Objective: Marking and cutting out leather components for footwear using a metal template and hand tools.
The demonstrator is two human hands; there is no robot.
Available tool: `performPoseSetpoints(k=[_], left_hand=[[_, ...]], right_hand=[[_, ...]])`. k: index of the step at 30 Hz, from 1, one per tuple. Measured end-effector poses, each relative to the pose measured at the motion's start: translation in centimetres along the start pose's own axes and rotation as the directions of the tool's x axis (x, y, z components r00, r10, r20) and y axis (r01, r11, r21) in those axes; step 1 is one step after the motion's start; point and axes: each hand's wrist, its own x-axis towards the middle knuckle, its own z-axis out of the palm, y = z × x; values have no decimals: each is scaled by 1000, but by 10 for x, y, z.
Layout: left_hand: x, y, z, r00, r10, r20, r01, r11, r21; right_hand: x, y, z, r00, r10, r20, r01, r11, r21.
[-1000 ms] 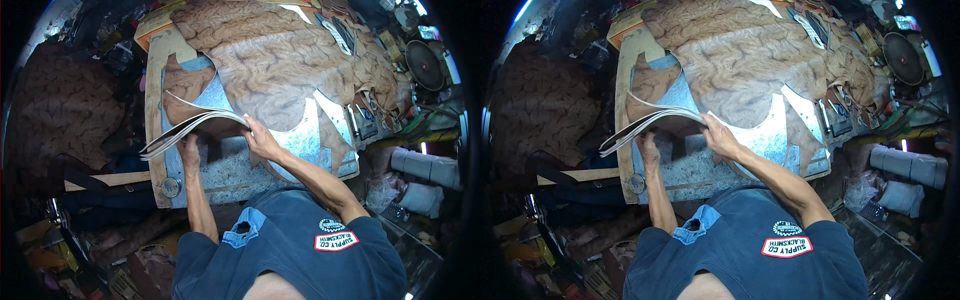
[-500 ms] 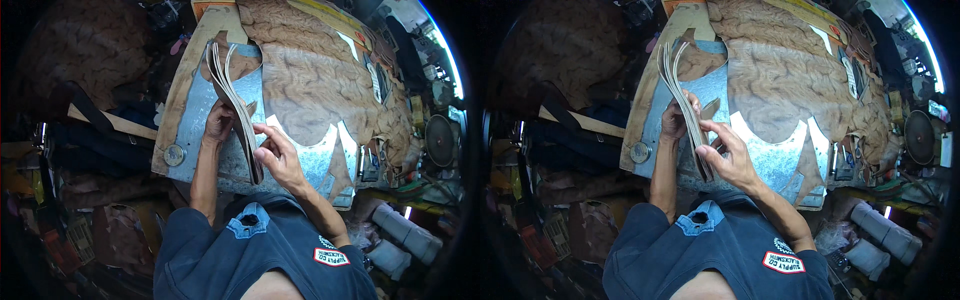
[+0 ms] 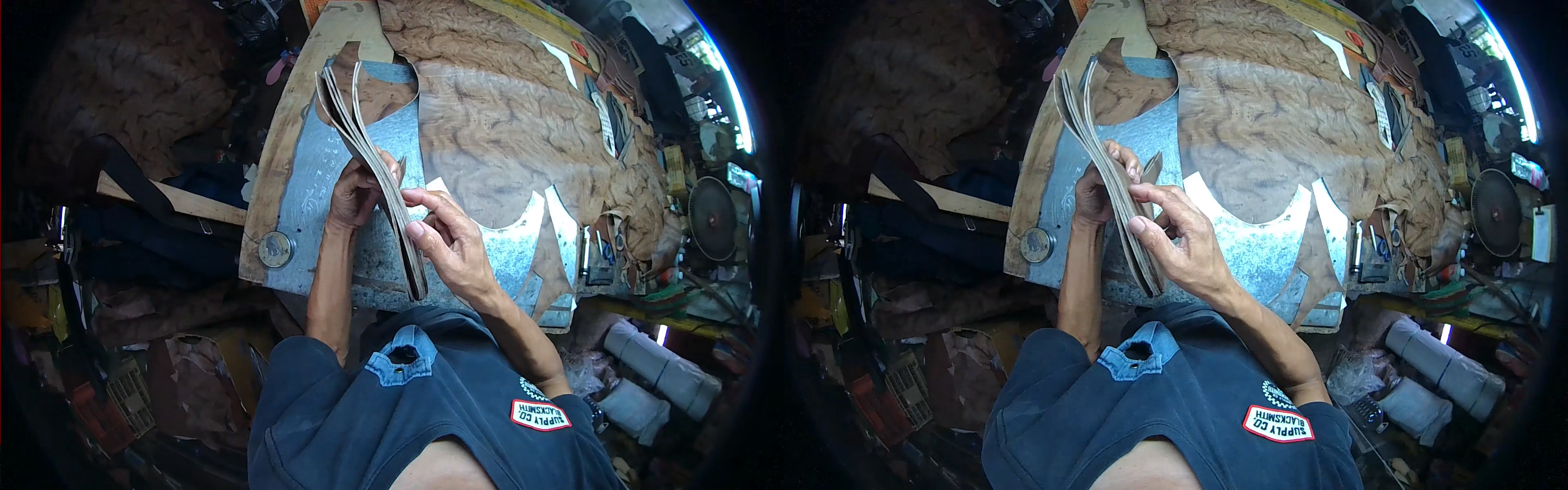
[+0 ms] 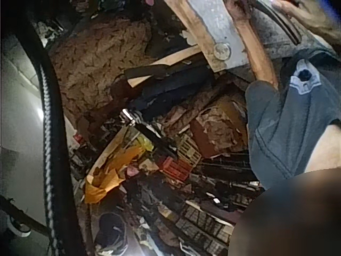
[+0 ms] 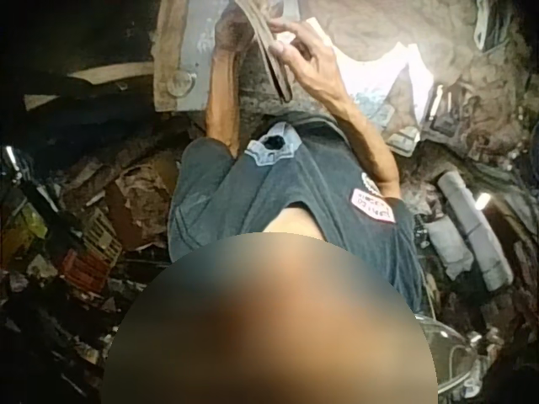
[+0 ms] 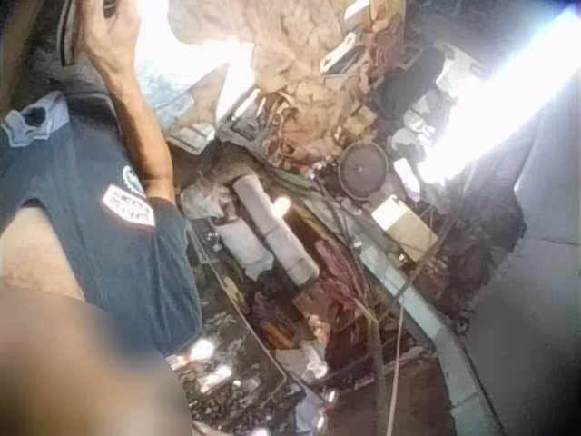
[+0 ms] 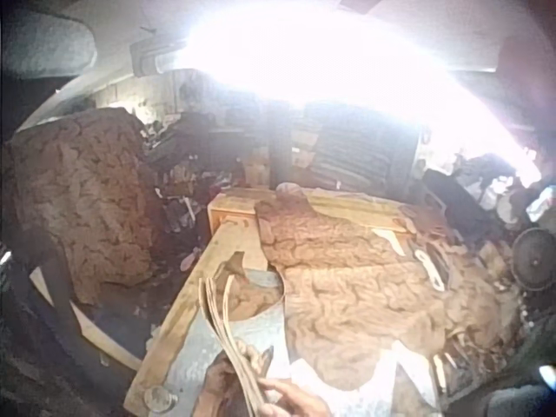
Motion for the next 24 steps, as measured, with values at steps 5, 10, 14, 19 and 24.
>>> performPoseSetpoints(k=[5, 10, 14, 19, 24], left_hand=[[0, -2, 11, 998, 20, -56, -20, 1000, -7], [0, -2, 10, 999, 16, -33, -17, 1000, -26], [0, -3, 11, 999, 15, -35, -16, 1000, -23], [1, -4, 11, 999, 41, -31, -41, 999, -13], [0, -5, 8, 1000, 20, -19, -21, 999, -39]], right_hand=[[-2, 1, 0, 1000, 17, -23, -16, 999, 47], [-3, 0, -1, 1000, 15, -23, -15, 999, 31], [-5, 1, -3, 999, 44, 7, -44, 999, 14], [-3, 2, -5, 962, -268, -58, 255, 951, -172], [-1, 2, -1, 882, -467, -63, 433, 856, -281]])
